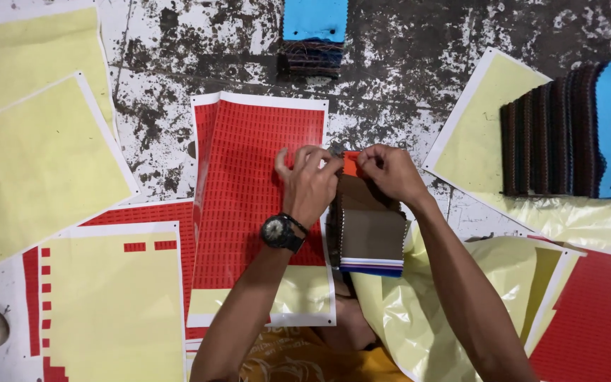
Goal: Applying small red stickers to material swatches and then covering the assembly with a protective plastic film.
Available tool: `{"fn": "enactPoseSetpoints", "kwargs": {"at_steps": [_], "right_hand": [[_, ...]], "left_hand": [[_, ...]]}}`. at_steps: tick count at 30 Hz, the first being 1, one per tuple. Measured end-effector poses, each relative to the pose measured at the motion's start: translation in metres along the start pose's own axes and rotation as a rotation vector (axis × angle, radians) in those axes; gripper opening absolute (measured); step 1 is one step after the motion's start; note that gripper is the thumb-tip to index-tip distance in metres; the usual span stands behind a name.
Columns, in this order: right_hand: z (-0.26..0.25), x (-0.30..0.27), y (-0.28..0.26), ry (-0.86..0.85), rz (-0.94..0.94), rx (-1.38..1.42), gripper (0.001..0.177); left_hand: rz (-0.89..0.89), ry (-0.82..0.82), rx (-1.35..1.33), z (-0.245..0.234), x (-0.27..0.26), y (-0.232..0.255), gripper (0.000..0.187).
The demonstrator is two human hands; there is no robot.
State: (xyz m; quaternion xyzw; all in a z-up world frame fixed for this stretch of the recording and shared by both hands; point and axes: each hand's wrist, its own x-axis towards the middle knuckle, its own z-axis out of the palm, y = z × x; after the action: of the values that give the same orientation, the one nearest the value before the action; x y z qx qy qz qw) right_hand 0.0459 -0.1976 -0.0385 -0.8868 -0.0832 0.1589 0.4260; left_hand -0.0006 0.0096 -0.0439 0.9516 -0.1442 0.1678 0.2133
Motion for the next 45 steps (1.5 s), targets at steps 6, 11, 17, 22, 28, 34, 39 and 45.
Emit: {"fn": "enactPoseSetpoints", "kwargs": {"at_steps": [6, 11, 17, 22, 28, 34, 39, 45], "right_hand": [[0.009, -0.002, -0.008, 0.042, 0.062, -0.146, 0.015], [-0.006, -0.001, -0.01, 0.104, -0.077, -0.393, 0.024], [-0.005, 0.011, 0.009, 0.1, -0.299, -0.421, 0.019], [0.008, 0.01, 0.037, 0.32, -0.451, -0.587, 0.008], [-0.01, -0.023, -0.002, 0.277, -0.528, -0.673, 0.004], [-0.03, -0.038, -0.052, -0.068, -0.211, 0.029, 0.023], [-0.024, -0.035, -0.045, -0.057, -0.179, 0.084, 0.012], [-0.015, -0.026, -0.024, 0.045, -0.151, 0.002, 0.011]], "left_hand": [[0.127, 0.015, 0.196, 0.013, 0.004, 0.0, 0.022], [0.128, -0.002, 0.214, 0.011, 0.003, 0.0, 0.023], [0.15, -0.002, 0.237, 0.014, 0.001, 0.003, 0.024], [0.042, -0.088, 0.121, -0.002, 0.004, 0.007, 0.042], [-0.308, 0.132, -0.722, -0.019, 0.01, -0.002, 0.052], [-0.439, -0.01, -1.171, -0.017, 0.017, 0.005, 0.05], [-0.398, -0.074, -1.112, -0.018, 0.019, 0.011, 0.048], [-0.285, -0.122, -0.539, -0.035, 0.021, 0.019, 0.049]]}}
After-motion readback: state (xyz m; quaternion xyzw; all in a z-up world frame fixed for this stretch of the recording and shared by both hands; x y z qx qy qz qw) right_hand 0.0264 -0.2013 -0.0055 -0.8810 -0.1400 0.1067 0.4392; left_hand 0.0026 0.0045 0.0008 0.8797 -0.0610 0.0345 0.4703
